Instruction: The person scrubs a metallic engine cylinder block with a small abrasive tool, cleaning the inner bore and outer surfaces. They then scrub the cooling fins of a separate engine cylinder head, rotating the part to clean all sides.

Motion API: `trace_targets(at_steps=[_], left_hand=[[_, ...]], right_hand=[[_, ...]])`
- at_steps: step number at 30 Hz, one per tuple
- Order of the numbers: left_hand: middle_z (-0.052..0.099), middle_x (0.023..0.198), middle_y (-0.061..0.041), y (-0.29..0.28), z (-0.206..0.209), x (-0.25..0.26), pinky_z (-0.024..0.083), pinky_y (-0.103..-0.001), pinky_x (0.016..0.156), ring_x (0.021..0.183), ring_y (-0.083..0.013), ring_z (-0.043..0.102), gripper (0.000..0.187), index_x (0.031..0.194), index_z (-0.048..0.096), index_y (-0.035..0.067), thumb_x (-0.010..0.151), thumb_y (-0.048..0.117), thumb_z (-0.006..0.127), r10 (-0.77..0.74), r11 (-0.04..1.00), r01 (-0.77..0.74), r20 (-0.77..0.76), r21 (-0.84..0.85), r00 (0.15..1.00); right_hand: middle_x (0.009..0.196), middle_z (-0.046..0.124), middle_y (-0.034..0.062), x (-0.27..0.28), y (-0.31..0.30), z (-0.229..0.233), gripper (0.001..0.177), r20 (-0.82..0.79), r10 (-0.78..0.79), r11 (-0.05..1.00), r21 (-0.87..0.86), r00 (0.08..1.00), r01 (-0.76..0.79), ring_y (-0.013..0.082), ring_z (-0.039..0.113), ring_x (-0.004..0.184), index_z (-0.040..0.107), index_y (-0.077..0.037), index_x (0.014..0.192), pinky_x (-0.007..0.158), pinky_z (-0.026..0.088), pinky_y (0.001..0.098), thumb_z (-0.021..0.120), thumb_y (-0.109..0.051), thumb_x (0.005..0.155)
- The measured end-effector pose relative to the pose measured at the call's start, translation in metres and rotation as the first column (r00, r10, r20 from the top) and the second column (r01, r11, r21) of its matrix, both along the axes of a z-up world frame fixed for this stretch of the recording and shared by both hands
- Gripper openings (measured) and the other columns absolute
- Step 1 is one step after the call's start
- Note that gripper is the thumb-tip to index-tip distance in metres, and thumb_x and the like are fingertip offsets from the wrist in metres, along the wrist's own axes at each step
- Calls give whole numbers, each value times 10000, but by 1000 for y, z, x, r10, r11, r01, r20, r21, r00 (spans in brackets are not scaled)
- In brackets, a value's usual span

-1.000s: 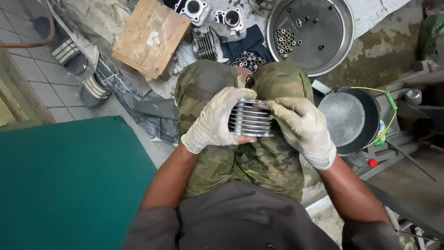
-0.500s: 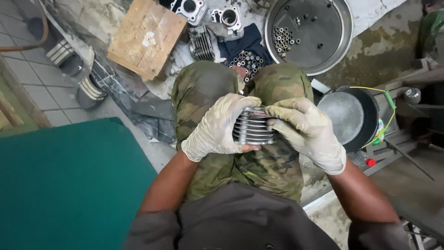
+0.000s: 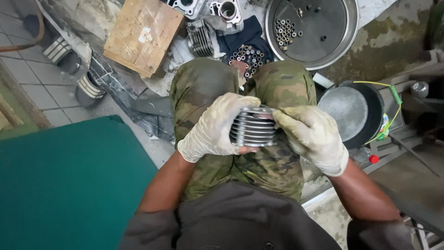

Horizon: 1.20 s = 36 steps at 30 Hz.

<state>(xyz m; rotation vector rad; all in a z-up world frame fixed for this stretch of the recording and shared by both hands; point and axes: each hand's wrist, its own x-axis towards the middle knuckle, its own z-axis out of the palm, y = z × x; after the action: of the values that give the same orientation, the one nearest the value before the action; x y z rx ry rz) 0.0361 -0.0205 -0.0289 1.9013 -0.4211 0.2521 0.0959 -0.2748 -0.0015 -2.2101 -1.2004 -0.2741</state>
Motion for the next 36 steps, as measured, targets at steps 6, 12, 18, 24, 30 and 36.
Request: trace_targets(at_steps=[6, 12, 18, 24, 30, 36], left_hand=[[660, 1175, -101, 2, -4, 1, 521, -428, 958, 1078, -314, 676, 889, 1267, 601, 125, 613, 673, 849, -1, 1000, 2, -31, 23, 1000], [647, 1185, -140, 9, 5, 2, 533, -425, 990, 1118, -344, 669, 942, 1287, 602, 99, 566, 633, 887, -24, 997, 13, -162, -72, 986], [655, 1167, -184, 8, 14, 9, 542, -435, 996, 1129, -372, 667, 963, 1244, 610, 51, 482, 523, 963, -58, 994, 36, -215, -104, 975], [646, 1162, -214, 12, 27, 17, 565, -449, 966, 1134, -368, 663, 950, 1225, 599, 7, 452, 408, 979, -75, 984, 9, -368, -178, 927], [635, 1156, -251, 14, 30, 21, 594, -466, 929, 1140, -363, 658, 943, 1203, 585, -47, 417, 270, 999, -112, 964, -40, -536, -263, 837], [659, 1203, -114, 12, 16, 16, 595, -402, 948, 1116, -298, 697, 996, 1278, 637, 88, 487, 621, 922, -34, 994, -2, -331, -107, 943]], right_hand=[[1019, 723, 126, 8, -10, -17, 209, 50, 80, 997, -28, 996, -78, 349, 721, 859, 807, -108, 1076, 695, 571, 443, 656, -46, 946], [965, 717, 113, 12, -2, -13, 94, -126, 3, 995, 95, 992, 9, 354, 736, 863, 809, -74, 1010, 685, 571, 432, 739, -67, 946], [933, 666, 126, 21, -2, -3, 163, -96, 84, 996, 13, 992, -83, 373, 691, 791, 782, -67, 1042, 611, 549, 465, 637, -64, 969], [990, 637, 144, 28, 15, 12, 204, -24, 145, 989, 19, 989, -144, 386, 664, 796, 757, -58, 1093, 620, 559, 473, 576, -96, 1006], [1012, 646, 99, 33, 28, 14, 206, 62, 153, 988, -45, 986, -151, 322, 682, 839, 758, -100, 1088, 672, 567, 409, 563, -104, 1022], [931, 618, 157, 25, 2, -21, 46, 107, 91, 996, -33, 990, -88, 373, 654, 781, 721, -38, 1016, 621, 547, 442, 722, -77, 992]])
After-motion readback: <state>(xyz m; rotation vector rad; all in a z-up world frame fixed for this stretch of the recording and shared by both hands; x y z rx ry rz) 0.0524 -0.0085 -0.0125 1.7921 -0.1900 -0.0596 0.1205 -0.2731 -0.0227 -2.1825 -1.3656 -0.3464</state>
